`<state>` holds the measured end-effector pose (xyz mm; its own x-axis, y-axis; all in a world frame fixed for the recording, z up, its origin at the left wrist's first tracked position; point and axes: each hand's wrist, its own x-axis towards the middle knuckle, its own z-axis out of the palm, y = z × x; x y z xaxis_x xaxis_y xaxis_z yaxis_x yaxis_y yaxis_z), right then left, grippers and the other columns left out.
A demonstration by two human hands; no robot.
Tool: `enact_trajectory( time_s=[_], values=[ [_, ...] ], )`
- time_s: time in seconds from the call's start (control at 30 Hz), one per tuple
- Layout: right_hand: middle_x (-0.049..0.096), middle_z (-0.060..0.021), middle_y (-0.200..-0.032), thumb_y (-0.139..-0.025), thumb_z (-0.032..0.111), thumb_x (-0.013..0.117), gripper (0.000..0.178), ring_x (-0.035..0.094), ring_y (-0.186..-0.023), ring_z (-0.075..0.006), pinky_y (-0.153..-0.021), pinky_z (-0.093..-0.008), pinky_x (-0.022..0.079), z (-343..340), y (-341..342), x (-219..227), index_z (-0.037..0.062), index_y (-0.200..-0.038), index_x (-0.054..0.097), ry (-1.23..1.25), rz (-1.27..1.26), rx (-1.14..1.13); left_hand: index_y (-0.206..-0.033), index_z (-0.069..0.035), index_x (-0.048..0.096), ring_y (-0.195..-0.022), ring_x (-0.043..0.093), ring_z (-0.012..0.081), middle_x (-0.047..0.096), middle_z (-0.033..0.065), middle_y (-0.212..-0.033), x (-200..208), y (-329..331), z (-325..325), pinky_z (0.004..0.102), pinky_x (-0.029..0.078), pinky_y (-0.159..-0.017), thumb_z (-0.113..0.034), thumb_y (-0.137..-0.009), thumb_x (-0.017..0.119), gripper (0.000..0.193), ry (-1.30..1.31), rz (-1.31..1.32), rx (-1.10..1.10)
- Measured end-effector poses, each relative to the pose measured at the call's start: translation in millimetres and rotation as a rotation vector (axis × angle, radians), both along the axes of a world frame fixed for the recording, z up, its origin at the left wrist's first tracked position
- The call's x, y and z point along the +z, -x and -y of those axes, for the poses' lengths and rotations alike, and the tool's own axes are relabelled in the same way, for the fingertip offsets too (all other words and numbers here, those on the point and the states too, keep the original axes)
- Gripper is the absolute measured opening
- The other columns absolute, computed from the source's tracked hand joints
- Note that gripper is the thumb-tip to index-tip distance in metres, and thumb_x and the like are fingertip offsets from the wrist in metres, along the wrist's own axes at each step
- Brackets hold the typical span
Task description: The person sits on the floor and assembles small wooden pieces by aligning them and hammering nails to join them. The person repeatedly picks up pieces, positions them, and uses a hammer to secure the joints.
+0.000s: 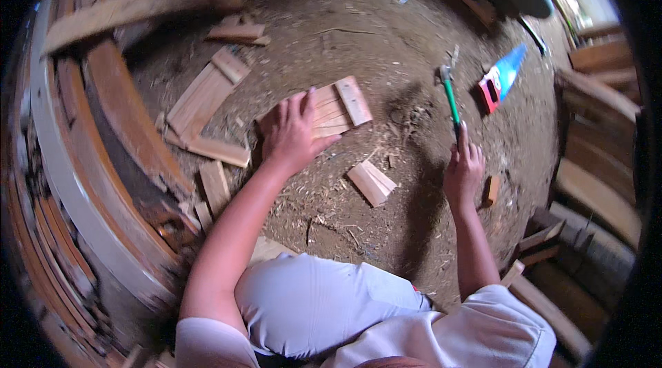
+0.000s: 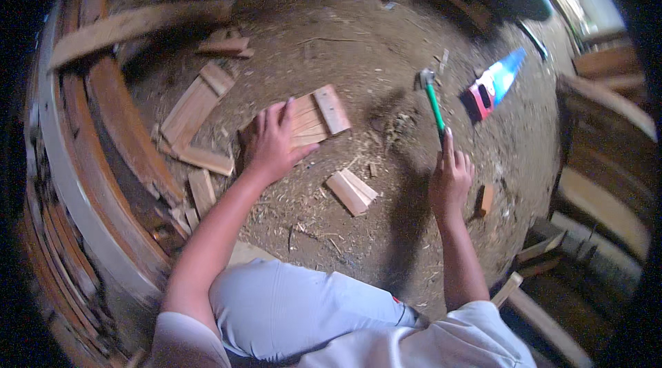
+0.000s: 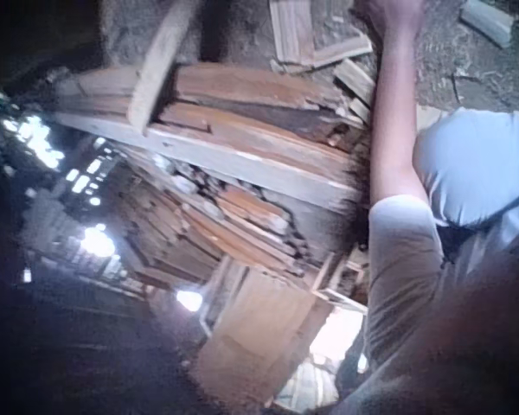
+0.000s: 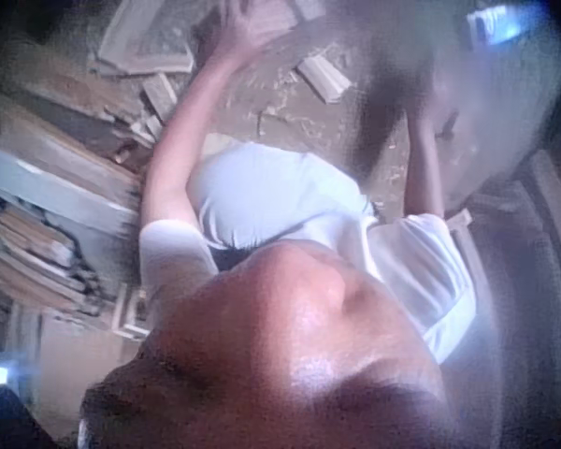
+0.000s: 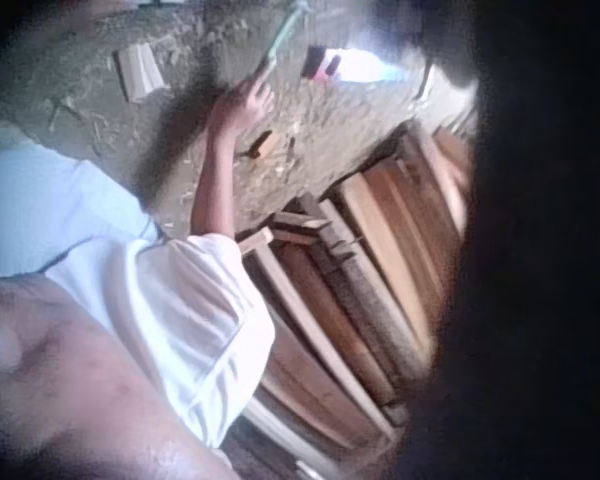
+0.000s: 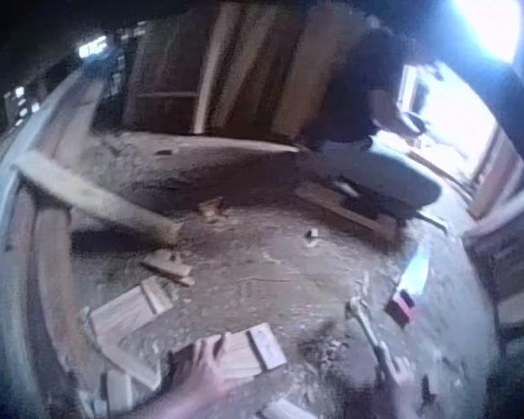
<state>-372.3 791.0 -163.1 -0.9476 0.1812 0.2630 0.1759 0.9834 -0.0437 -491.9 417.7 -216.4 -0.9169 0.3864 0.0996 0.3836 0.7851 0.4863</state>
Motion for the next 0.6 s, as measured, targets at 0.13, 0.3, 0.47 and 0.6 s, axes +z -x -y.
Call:
enact_trajectory(
  time_s=[0.13, 0.3, 0.47, 0.6],
  values=[
    [0.059, -0.0077, -0.111, -0.088, 0.002, 0.066, 0.078, 0.059, -0.101, -0.0272, -0.088, -0.0435, 0.043, -14, -14, -30, 0.0270, -0.161, 0.053, -0.123, -0.047, -0.066, -0.167, -0.002, 0.030, -0.133, 0.044, 0.0416, 0.043, 0.0205, -0.150, 12, -2, -5, 0.0535, 0.039, -0.113, -0.064, -0.086, 0.077, 0.111, 0.141, 0.003, -0.018],
    [0.053, -0.0090, -0.125, -0.092, 0.005, 0.067, 0.070, 0.055, -0.111, -0.0285, -0.094, -0.0438, 0.039, -5, -11, -27, 0.0288, -0.157, 0.058, 0.038, -0.082, -0.057, -0.168, -0.002, 0.026, -0.133, 0.043, 0.0415, 0.041, 0.0223, -0.153, 13, -3, -3, 0.0542, 0.037, -0.115, -0.067, -0.090, 0.071, 0.111, 0.231, -0.064, -0.058],
    [0.056, -0.0089, -0.121, -0.076, 0.008, 0.067, 0.089, 0.055, -0.113, -0.0285, -0.095, -0.0424, 0.042, -11, -8, -21, 0.0257, -0.162, 0.051, 0.062, -0.013, -0.012, -0.168, 0.002, 0.018, -0.141, 0.036, 0.0442, 0.034, 0.0256, -0.157, 21, -4, -6, 0.0561, 0.029, -0.122, -0.057, -0.095, 0.071, 0.108, 0.341, 0.053, -0.082],
    [0.056, -0.0113, -0.121, -0.086, 0.008, 0.068, 0.076, 0.056, -0.113, -0.0310, -0.096, -0.0442, 0.042, -6, -3, -15, 0.0230, -0.159, 0.054, 0.143, 0.009, -0.004, -0.169, 0.000, 0.011, -0.145, 0.032, 0.0457, 0.029, 0.0254, -0.160, 26, 1, 0, 0.0569, 0.026, -0.123, -0.053, -0.095, 0.073, 0.110, 0.432, 0.082, -0.081]
  ],
)
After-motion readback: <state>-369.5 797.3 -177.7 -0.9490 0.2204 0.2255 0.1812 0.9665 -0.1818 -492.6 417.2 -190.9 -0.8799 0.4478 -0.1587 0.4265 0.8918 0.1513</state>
